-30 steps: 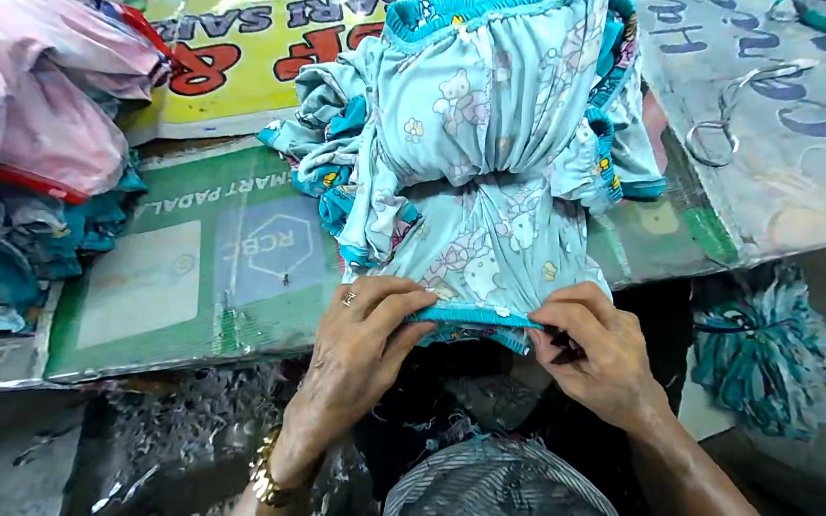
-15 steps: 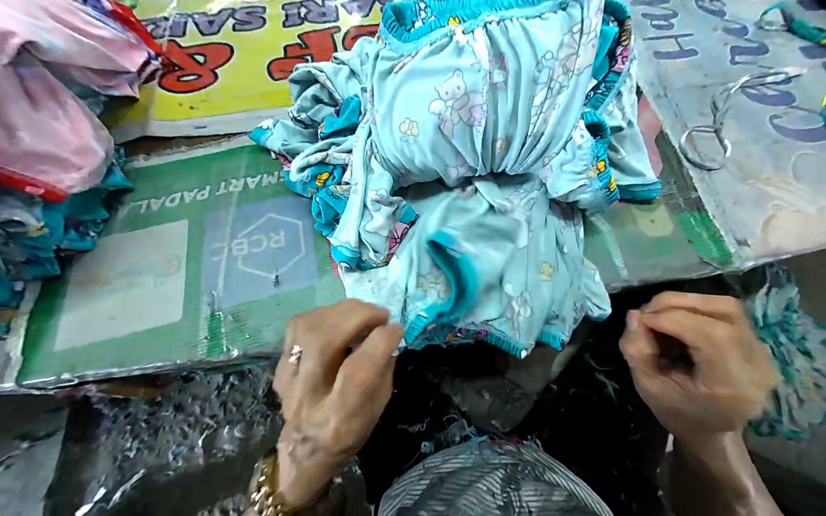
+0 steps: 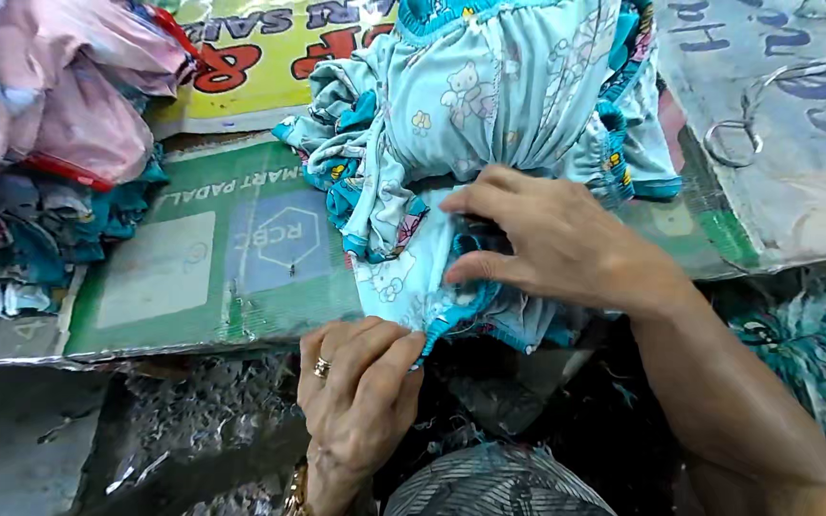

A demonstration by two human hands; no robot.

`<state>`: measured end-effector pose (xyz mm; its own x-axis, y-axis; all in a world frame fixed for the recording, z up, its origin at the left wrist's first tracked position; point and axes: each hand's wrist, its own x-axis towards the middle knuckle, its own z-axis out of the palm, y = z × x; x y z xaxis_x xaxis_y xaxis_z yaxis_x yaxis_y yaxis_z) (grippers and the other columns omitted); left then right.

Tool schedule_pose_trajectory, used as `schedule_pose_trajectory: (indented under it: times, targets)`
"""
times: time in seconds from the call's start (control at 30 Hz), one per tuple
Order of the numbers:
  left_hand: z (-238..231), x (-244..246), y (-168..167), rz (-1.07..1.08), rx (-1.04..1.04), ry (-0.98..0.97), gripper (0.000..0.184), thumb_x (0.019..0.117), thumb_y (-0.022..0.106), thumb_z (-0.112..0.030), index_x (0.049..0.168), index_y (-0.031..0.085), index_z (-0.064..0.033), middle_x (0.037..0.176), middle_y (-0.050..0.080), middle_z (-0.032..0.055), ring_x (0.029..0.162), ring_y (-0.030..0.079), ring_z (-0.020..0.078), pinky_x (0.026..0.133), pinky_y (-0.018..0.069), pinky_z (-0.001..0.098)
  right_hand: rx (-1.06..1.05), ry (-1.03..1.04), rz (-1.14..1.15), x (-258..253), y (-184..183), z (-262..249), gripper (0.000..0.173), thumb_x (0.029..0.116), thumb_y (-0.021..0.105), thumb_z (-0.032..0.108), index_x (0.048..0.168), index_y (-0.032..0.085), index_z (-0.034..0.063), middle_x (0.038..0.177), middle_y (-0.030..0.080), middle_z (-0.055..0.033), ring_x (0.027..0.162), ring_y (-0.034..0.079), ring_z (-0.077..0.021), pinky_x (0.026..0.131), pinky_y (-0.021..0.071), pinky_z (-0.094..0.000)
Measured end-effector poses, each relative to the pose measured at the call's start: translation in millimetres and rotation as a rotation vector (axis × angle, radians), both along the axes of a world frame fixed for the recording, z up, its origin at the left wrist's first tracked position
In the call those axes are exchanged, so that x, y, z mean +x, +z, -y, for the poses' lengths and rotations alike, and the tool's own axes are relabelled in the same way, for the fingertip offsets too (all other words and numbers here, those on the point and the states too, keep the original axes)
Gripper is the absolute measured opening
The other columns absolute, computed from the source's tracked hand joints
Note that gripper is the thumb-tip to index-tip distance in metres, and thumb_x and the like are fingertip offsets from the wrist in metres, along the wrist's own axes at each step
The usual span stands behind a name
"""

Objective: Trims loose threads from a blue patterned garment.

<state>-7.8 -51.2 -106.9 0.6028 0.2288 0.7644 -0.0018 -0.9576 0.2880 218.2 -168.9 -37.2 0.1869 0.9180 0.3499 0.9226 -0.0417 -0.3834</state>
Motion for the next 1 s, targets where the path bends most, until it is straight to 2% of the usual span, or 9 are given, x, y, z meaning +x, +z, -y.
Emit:
schedule_pose_trajectory:
  times: [0.07,0.17,0.27,0.4,0.57,0.7,0.8,0.87,1.0]
  targets:
    - [-5.6,-0.7,-4.2,0.002,-0.021,0.053,0.009,0.1000,0.061,-0.021,0.107,0.062,-0.0156,0.102,0.066,0.0020,0.100,0.062,0.0152,0.091,0.0471,0.0318,-0.061,0.061,0.023,10.3,-2.1,8.6,0.027,0.0943,0.069,0.040,0.101,0.073,0.0142,0.090,0.068,-0.0013,0.074,0.066,-0.0164,0.059,0.0528,-0.0377]
    - [-9.9,-1.5,-10.9,-0.025,-0.050,0.065,0.012,0.0986,0.064,-0.022,0.108,0.061,-0.0162,0.104,0.065,0.0022,0.104,0.061,0.0158,0.093,0.0479,0.0308,0.187,0.039,-0.034,4.8,-0.5,53.6,0.017,0.0990,0.066,0.024,0.095,0.070,0.0086,0.086,0.064,0.0007,0.075,0.060,-0.0048,0.064,0.0507,-0.0205]
    - [-2.1,-2.6,-17.2,-0.136,0.095,-0.041,0.011,0.1012,0.062,-0.024,0.111,0.060,-0.0181,0.106,0.066,0.0034,0.104,0.061,0.0202,0.096,0.0431,0.0378,0.301,-0.119,-0.009,-14.9,-29.8,100.0,0.014,0.0997,0.068,0.020,0.096,0.066,0.0075,0.095,0.064,-0.0048,0.082,0.062,-0.0049,0.071,0.0521,-0.0160]
    - [-5.1,-2.5,-18.5,-0.271,0.184,-0.094,0.028,0.1020,0.060,-0.044,0.109,0.068,-0.0185,0.109,0.068,0.0035,0.109,0.060,0.0212,0.102,0.0359,0.0435,0.143,-0.238,-0.024,-27.2,-82.1,122.8,0.014,0.0997,0.067,0.027,0.104,0.073,0.0144,0.114,0.066,-0.0122,0.082,0.067,-0.0157,0.065,0.0550,-0.0281]
    - [13.0,13.0,14.1,-0.075,0.003,-0.051,0.026,0.1001,0.065,-0.040,0.116,0.064,-0.0196,0.107,0.063,-0.0003,0.101,0.058,0.0121,0.094,0.0409,0.0319,0.466,-0.317,-0.027,-34.2,-37.5,117.9,0.020,0.1027,0.064,0.034,0.110,0.072,0.0171,0.123,0.058,0.0011,0.100,0.059,0.0008,0.087,0.0498,-0.0156]
    - [22.6,40.7,21.0,-0.262,0.069,-0.100,0.027,0.1007,0.065,-0.032,0.119,0.074,-0.0142,0.096,0.066,0.0081,0.085,0.061,0.0223,0.075,0.0421,0.0387,0.576,-0.073,-0.264,-38.2,-9.9,72.4,0.031,0.1075,0.054,0.037,0.104,0.069,0.0104,0.090,0.061,0.0063,0.078,0.057,0.0057,0.065,0.0491,-0.0095]
    - [21.3,42.7,1.9,-0.240,0.150,-0.158,0.014,0.1016,0.062,-0.017,0.107,0.074,-0.0110,0.092,0.068,0.0088,0.079,0.060,0.0224,0.072,0.0417,0.0387,0.357,0.038,-0.492,-31.5,-32.4,43.3,0.049,0.1058,0.046,0.053,0.106,0.059,0.0057,0.073,0.048,0.0073,0.058,0.045,0.0034,0.049,0.0411,-0.0130]
    - [24.3,31.0,-10.0,-0.163,0.184,-0.166,0.010,0.1019,0.061,-0.014,0.105,0.070,-0.0091,0.091,0.067,0.0083,0.079,0.059,0.0217,0.078,0.0433,0.0376,0.242,0.026,-0.523,-28.4,-45.2,43.5,0.058,0.1040,0.040,0.062,0.111,0.055,0.0069,0.070,0.045,0.0078,0.055,0.044,0.0009,0.046,0.0390,-0.0165]
    - [34.8,9.0,-25.2,-0.139,0.106,-0.192,0.016,0.1074,0.052,-0.026,0.101,0.059,-0.0123,0.085,0.060,0.0062,0.079,0.058,0.0212,0.082,0.0448,0.0363,0.210,0.044,-0.473,-30.2,-47.2,56.9,0.042,0.1077,0.045,0.049,0.114,0.054,0.0079,0.078,0.051,0.0079,0.063,0.049,0.0038,0.052,0.0435,-0.0130]
